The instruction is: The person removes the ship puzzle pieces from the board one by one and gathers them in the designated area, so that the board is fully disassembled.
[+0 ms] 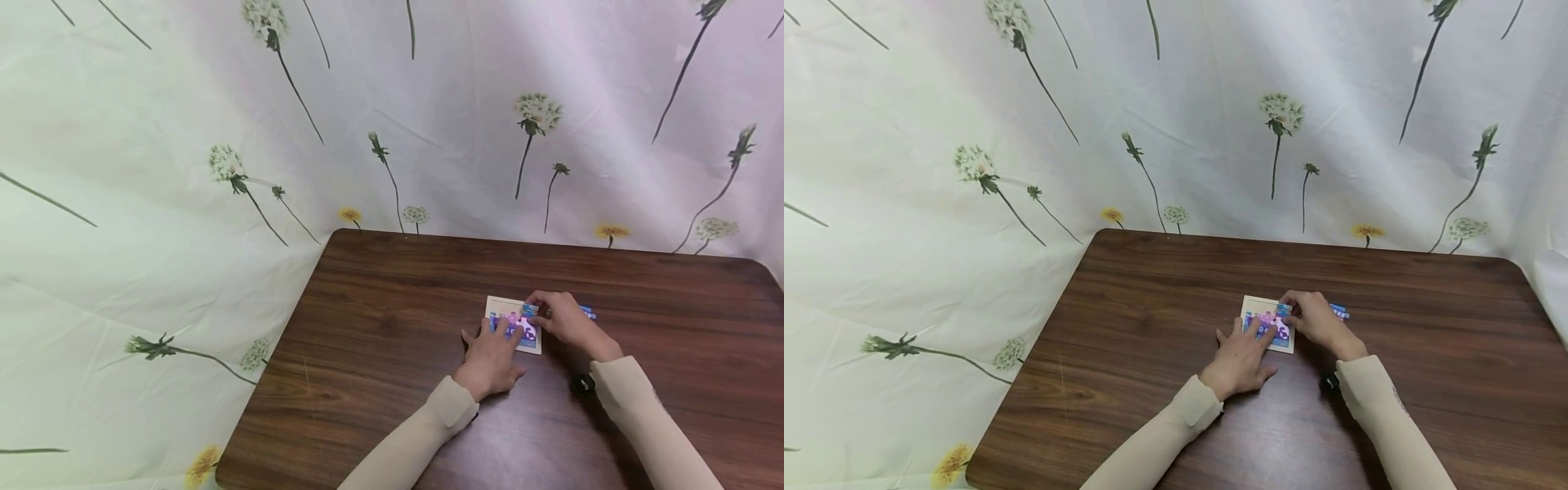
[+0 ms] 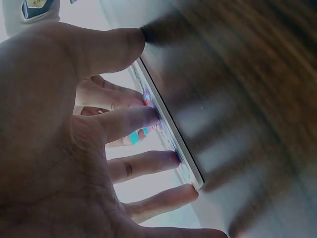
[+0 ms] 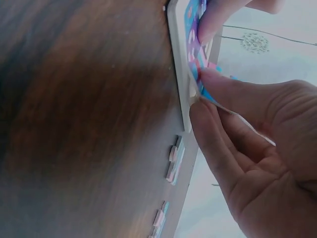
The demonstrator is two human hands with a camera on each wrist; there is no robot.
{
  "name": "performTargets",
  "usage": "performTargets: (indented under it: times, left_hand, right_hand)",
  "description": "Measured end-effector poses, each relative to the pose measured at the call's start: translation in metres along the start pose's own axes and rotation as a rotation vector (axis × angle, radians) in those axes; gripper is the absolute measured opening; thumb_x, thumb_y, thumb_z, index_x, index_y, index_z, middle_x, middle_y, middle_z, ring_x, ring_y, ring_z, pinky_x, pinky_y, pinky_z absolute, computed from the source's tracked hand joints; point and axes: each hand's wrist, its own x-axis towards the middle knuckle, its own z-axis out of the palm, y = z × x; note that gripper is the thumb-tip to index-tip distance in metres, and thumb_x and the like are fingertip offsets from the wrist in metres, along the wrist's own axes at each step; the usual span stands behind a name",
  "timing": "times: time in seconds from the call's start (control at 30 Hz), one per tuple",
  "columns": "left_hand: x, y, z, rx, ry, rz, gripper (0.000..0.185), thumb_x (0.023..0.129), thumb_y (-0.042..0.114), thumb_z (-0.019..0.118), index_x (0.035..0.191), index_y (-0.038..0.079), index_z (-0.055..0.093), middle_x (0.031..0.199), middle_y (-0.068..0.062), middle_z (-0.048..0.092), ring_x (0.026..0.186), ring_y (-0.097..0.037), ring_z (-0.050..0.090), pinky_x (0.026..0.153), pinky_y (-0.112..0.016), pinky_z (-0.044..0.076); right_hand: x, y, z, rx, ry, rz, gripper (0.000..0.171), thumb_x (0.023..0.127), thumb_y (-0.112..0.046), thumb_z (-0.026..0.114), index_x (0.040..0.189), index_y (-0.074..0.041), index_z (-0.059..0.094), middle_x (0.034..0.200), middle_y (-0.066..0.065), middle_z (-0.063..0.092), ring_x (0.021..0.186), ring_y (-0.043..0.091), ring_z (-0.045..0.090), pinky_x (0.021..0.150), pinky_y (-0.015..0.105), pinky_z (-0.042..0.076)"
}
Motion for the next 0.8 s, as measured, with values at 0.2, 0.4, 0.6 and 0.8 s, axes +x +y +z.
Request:
performTargets:
  times: [0.2,0.4,0.6,0.8]
  left_hand:
    - [-0.0002,0.0003,0.0001,0.01,0.019,0.002,0.075,0.094,0.066,0.064,0.159,0.038,0.04,0.161,0.007,0.042,0.146,-0.03,0.043,0.101,-0.068,0.052]
    - [-0.0003,0.0003,-0.0002,0.025,0.02,0.003,0.076,0.094,0.067,0.063,0.16,0.037,0.04,0.161,0.007,0.042,0.144,-0.029,0.043,0.101,-0.068,0.052]
    - [-0.0003,0.0008,-0.0002,0.012,0.016,0.006,0.076,0.094,0.065,0.064,0.16,0.037,0.04,0.162,0.007,0.041,0.145,-0.029,0.043,0.102,-0.068,0.051]
    - [-0.0005,0.0015,-0.0012,0.017,0.004,0.004,0.074,0.095,0.066,0.062,0.16,0.038,0.04,0.162,0.008,0.041,0.145,-0.029,0.043,0.102,-0.068,0.051]
  right_hand:
    - [-0.0018,-0.0004,-0.0008,-0.001,-0.007,-0.001,0.017,0.086,0.004,0.079,0.089,-0.011,0.073,0.085,0.005,0.076,0.081,0.02,0.072,0.077,0.047,0.059]
    - [-0.0042,0.0021,-0.0017,-0.036,0.014,-0.028,0.013,0.088,-0.003,0.08,0.087,-0.015,0.075,0.086,0.003,0.078,0.083,0.021,0.074,0.078,0.049,0.06]
    - [-0.0063,0.0038,-0.0033,-0.028,0.015,-0.033,0.004,0.093,-0.01,0.078,0.093,-0.013,0.075,0.09,0.007,0.079,0.084,0.024,0.075,0.075,0.048,0.06]
    - [-0.0067,0.0044,-0.0084,0.01,0.012,-0.065,0.005,0.094,-0.009,0.076,0.096,-0.012,0.073,0.094,0.008,0.079,0.09,0.03,0.077,0.078,0.051,0.061]
